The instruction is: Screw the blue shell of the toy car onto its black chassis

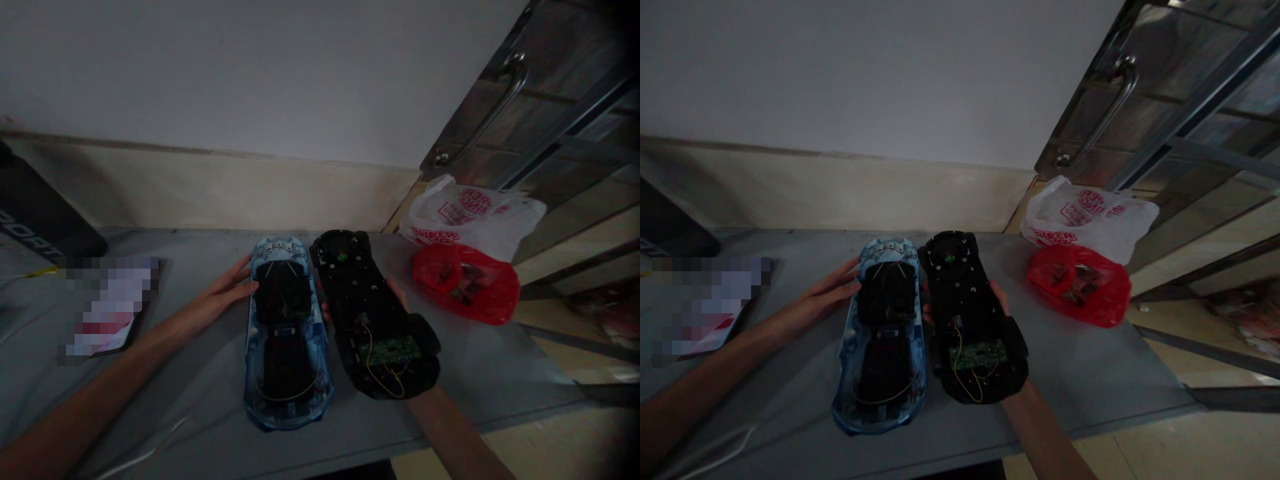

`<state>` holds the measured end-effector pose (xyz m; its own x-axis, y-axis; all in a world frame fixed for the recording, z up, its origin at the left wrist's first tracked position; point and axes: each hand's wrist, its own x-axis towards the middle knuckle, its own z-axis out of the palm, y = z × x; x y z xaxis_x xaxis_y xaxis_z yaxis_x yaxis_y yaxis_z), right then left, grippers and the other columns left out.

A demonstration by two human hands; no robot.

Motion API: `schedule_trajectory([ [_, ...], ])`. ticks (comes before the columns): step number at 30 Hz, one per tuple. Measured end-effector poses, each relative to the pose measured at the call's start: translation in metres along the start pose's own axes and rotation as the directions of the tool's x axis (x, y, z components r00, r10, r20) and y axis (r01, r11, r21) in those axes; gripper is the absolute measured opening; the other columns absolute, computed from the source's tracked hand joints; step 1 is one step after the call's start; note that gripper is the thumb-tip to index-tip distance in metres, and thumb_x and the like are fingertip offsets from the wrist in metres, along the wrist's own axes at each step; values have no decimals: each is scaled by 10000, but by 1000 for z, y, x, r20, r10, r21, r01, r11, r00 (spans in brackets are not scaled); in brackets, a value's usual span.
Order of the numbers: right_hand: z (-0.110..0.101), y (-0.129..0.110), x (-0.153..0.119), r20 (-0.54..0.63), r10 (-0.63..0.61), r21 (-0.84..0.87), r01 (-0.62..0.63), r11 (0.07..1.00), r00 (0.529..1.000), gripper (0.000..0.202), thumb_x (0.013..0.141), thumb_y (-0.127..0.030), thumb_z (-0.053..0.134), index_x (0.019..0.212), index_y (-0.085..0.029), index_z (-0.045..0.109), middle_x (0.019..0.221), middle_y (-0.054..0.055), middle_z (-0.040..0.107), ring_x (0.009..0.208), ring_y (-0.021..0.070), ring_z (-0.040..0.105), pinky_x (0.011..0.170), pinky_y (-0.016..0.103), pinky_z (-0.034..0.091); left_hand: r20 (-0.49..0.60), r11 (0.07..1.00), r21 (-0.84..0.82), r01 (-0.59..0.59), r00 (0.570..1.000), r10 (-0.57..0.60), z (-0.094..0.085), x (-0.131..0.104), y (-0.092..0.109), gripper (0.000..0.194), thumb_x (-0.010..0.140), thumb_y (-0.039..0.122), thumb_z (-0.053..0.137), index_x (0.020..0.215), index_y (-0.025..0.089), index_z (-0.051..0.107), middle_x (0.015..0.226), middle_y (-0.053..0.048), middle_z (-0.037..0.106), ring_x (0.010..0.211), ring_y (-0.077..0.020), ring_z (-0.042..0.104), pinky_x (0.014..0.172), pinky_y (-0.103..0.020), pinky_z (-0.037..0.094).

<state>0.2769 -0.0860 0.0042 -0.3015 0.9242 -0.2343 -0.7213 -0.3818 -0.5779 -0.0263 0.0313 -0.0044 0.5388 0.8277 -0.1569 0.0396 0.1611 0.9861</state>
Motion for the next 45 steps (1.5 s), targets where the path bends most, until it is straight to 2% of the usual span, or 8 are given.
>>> schedule_trajectory([
  [7,0,1,2,-15,-18,-17,17,1000,1000,717,927,-786,397,1292,-244,693,1292,83,753,1115,206,738,1024,355,562,-13,999,41,-2,1000,3,1,0,2,808,892,518,745,1610,385,398,1660,-10,454,1547,-362,376,1255,-521,349],
  [11,0,0,1,18,2,4,-3,1000,1000,768,936,-784,376,1322,-194,683,1224,97,780,1088,195,749,976,314,580,-38,1000,22,16,999,-15,2,0,3,835,867,519,772,1606,389,406,1668,0,446,1561,-364,346,1270,-516,325],
  [15,1,0,0,5,-13,11,13,1000,1000,723,951,-755,386,1322,-211,686,1279,98,760,1089,201,750,976,323,582,-42,1000,15,27,999,-26,0,0,1,835,863,520,775,1604,389,414,1660,-14,461,1547,-374,372,1270,-525,323],
  [18,1,0,0,13,-10,6,10,1000,1000,746,952,-757,382,1340,-195,680,1240,100,774,1081,198,755,946,294,585,-38,1000,10,27,999,-27,-2,1,-3,842,867,516,776,1609,391,399,1671,-25,443,1556,-361,358,1277,-528,301],
  [25,-6,1,1,45,-18,21,17,1000,999,781,983,-741,341,1350,-139,676,1225,142,773,1084,215,750,993,340,553,-23,1000,16,9,1000,-8,-5,3,-7,843,876,520,769,1616,397,383,1691,-28,404,1573,-376,310,1279,-560,283],
  [31,-11,4,4,99,-27,34,23,999,995,759,902,-768,505,1328,-169,694,1234,122,776,1100,225,754,992,325,586,43,1000,-16,-27,999,28,-1,2,-5,793,920,476,735,1619,404,368,1671,-5,442,1548,-353,374,1269,-526,326],
  [40,-2,2,0,59,-12,14,11,1000,998,726,888,-789,528,1291,-212,706,1202,109,788,1090,230,760,965,341,601,-50,999,39,10,999,-8,2,0,-1,853,880,525,752,1625,379,364,1690,-25,405,1561,-370,344,1275,-561,296],
  [45,-1,2,-1,70,3,11,-4,1000,998,720,909,-763,541,1304,-180,693,1177,121,792,1084,210,762,969,315,592,-11,1000,26,-15,1000,15,1,0,-2,844,890,514,743,1628,390,354,1678,-14,432,1545,-362,379,1265,-543,329],
])
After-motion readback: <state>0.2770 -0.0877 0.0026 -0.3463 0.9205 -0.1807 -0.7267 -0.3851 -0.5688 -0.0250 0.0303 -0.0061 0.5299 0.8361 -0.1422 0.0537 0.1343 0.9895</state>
